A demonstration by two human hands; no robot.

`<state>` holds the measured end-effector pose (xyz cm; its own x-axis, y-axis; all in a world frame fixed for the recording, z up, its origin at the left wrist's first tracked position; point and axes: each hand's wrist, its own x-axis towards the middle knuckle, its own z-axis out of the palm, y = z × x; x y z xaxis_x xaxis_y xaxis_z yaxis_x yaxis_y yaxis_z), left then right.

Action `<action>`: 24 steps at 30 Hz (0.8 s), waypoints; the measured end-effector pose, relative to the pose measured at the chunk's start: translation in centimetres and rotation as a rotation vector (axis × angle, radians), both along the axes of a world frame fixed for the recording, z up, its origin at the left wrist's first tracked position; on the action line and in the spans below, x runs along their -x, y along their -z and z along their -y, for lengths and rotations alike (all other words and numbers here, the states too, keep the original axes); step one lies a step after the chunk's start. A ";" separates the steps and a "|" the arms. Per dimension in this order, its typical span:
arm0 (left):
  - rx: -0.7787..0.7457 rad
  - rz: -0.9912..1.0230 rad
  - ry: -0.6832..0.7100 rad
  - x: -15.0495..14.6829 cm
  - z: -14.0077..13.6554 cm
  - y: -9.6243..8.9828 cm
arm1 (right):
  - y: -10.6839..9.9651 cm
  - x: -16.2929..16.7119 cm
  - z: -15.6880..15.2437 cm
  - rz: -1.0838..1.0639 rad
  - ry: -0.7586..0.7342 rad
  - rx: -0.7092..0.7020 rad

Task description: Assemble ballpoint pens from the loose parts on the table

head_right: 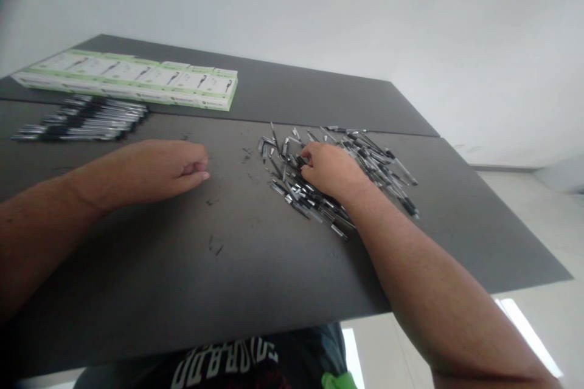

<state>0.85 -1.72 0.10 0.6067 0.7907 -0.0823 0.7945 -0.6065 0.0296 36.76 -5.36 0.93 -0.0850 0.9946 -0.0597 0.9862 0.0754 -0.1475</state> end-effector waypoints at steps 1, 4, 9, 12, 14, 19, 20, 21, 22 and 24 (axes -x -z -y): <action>0.001 0.002 0.001 0.0 0.0 0.0 | -0.1 0.0 0.0 -0.007 0.002 0.001; 0.006 0.007 0.007 0.0 0.0 0.0 | -0.5 0.2 0.2 -0.051 0.034 -0.017; 0.024 -0.002 -0.021 0.0 0.0 0.0 | -1.7 0.4 0.9 -0.179 0.112 -0.148; 0.029 -0.006 -0.025 0.1 -0.1 0.2 | -2.0 0.6 1.3 -0.156 0.064 -0.187; 0.025 -0.003 -0.015 0.2 -0.2 0.4 | -1.9 0.6 1.3 -0.116 0.004 -0.184; 0.011 -0.006 0.007 0.3 -0.4 0.7 | -1.0 0.6 1.1 -0.073 -0.092 -0.099; 0.014 -0.005 0.005 0.3 -0.4 0.7 | -1.0 0.6 1.0 -0.077 -0.094 -0.106; 0.016 -0.002 0.002 0.3 -0.4 0.7 | -1.0 0.5 0.9 -0.082 -0.091 -0.120; 0.020 -0.002 0.001 0.3 -0.4 0.7 | -1.0 0.4 0.9 -0.086 -0.086 -0.133; 0.023 -0.002 0.003 0.3 -0.4 0.6 | -1.2 0.3 0.8 -0.083 -0.066 -0.141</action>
<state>0.60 -1.33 -0.54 0.6088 0.7867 -0.1018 0.7928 -0.6081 0.0418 36.48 -6.14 2.16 -0.1496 0.9846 0.0901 0.9632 0.1657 -0.2115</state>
